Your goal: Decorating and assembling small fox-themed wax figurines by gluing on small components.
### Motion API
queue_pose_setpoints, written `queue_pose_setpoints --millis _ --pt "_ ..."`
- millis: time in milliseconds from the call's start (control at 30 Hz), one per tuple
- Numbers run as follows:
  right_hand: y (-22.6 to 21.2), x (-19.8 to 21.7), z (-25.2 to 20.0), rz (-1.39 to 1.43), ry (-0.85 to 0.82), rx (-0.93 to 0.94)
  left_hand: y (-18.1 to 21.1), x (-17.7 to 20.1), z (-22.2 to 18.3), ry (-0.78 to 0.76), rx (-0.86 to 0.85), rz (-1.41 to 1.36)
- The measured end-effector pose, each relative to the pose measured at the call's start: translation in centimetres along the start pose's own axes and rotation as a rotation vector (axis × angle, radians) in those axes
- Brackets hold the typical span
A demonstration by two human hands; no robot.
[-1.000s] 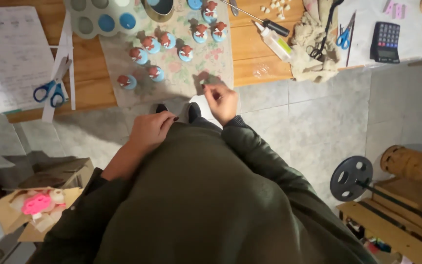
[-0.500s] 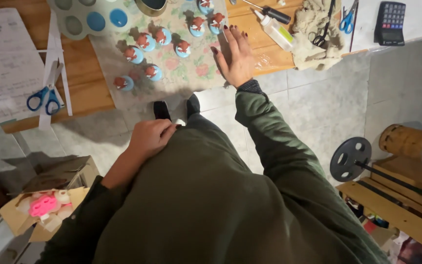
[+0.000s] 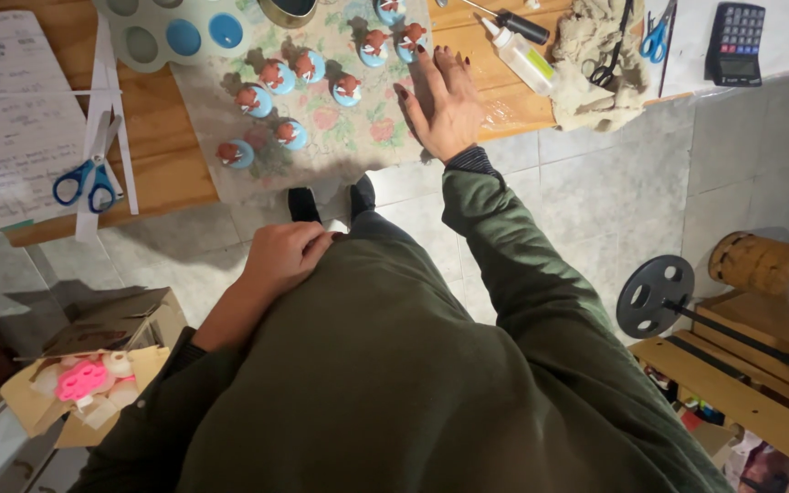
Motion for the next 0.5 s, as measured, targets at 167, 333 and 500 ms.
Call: queue_pose_setpoints --millis 167,333,500 --pt "-2.2 0.9 -1.0 0.081 0.111 -0.006 -0.2 0.0 -0.2 -0.012 0.017 -0.003" --pt "-6.6 -1.8 -2.1 0.254 0.084 -0.140 -0.7 -0.3 -0.4 -0.003 0.010 0.001" --pt "-10.7 -3.2 -0.5 0.276 0.175 -0.188 -1.5 -0.8 -1.4 -0.014 0.017 0.005"
Point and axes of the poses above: each hand's wrist, its own z-axis towards the middle knuckle, its own x-axis out of the back of the hand, y = z × x, the point moved 3 cm from there along z, towards the middle knuckle, and after that the axes turned 12 degrees about -x, right-handed, at the moved point
